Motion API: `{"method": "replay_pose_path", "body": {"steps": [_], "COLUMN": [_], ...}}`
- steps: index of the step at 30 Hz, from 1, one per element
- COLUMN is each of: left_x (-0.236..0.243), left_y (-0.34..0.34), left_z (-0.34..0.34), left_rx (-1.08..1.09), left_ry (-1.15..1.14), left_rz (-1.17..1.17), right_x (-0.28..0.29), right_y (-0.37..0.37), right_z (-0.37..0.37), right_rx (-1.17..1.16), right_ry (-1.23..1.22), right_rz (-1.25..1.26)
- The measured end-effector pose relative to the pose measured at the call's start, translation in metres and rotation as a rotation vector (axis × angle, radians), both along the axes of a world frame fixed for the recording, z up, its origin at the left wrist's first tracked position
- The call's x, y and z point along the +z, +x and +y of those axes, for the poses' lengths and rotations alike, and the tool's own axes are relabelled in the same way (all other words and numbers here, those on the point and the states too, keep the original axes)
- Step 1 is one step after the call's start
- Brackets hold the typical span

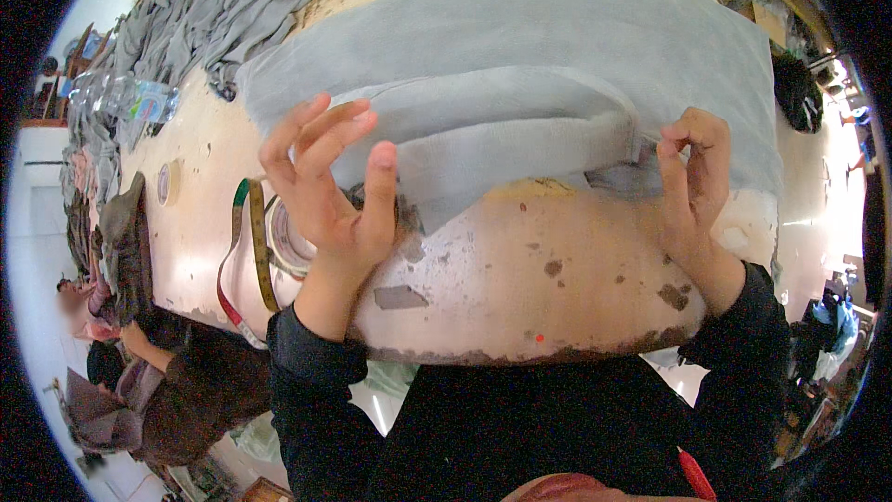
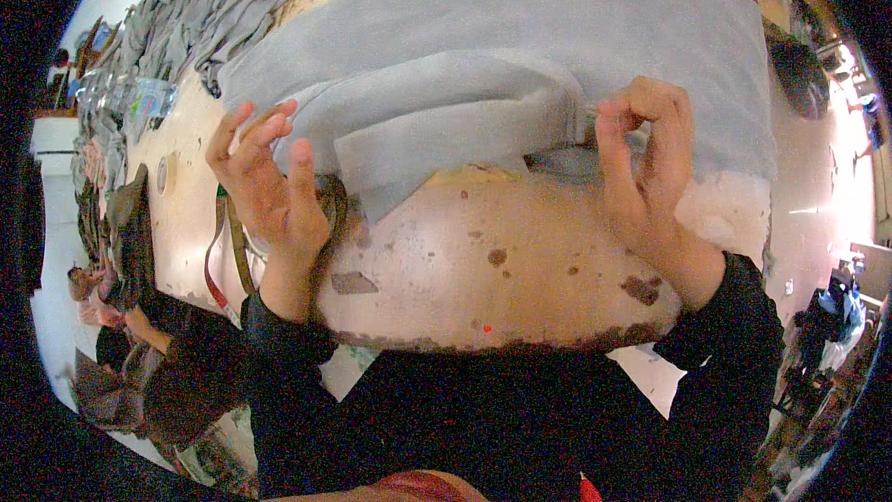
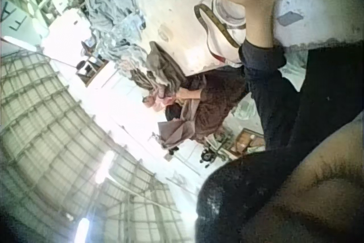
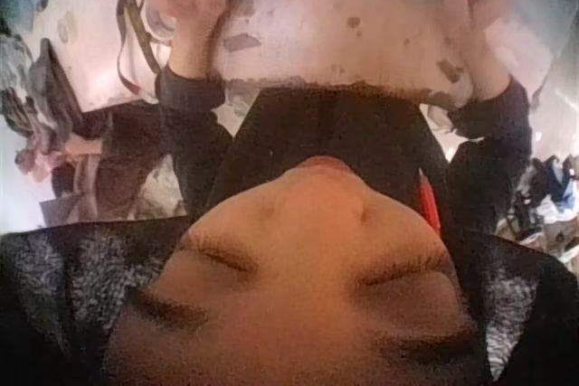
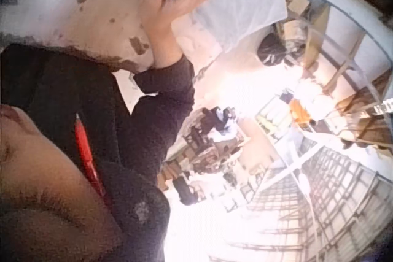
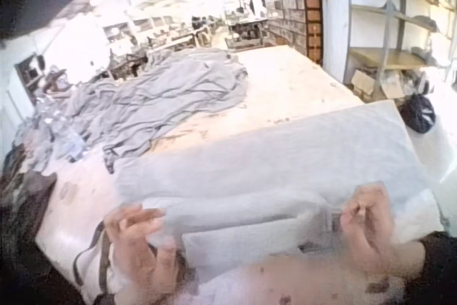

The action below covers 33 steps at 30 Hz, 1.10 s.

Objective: The person folds a light gray sweatshirt on a worktable in a garment workshop. They smooth the fabric, fold the sleeves and body, measure the folded width with a tape measure, and secure the fold with a small piece of tape. The folded sweatshirt remains on the table at the end of the clip.

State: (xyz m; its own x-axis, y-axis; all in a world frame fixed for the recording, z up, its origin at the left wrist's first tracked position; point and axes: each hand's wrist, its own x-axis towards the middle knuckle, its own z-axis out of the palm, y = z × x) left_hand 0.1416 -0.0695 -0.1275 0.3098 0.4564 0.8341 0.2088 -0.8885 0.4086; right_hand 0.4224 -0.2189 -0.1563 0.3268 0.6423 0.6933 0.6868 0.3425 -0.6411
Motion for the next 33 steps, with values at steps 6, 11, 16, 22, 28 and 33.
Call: {"method": "replay_pose_path", "body": {"steps": [6, 11, 16, 22, 28, 33], "left_x": [0.056, 0.054, 0.0, -0.024, -0.018, 0.0], "left_y": [-0.06, -0.109, -0.128, -0.141, -0.134, -0.126], "left_z": [-0.052, -0.102, -0.095, -0.065, -0.053, -0.055], "left_rx": [0.133, 0.34, 0.493, 0.501, 0.06, -0.085], "left_ry": [-0.181, -0.39, -0.348, -0.532, -0.761, -1.064], "left_rz": [-0.119, 0.295, 0.541, 0.273, -0.247, -0.505], "right_x": [0.002, -0.002, -0.005, 0.013, 0.042, 0.063], "right_y": [0.005, 0.007, 0.002, -0.013, -0.087, -0.187], "right_z": [0.004, 0.002, 0.004, 0.0, 0.016, 0.061], "right_rx": [-0.067, -0.065, -0.02, 0.092, 0.471, 0.72], "right_ry": [0.131, 0.12, 0.106, 0.143, -0.164, -0.21], "right_rz": [-0.028, 0.071, -0.018, 0.059, -0.068, -0.176]}}
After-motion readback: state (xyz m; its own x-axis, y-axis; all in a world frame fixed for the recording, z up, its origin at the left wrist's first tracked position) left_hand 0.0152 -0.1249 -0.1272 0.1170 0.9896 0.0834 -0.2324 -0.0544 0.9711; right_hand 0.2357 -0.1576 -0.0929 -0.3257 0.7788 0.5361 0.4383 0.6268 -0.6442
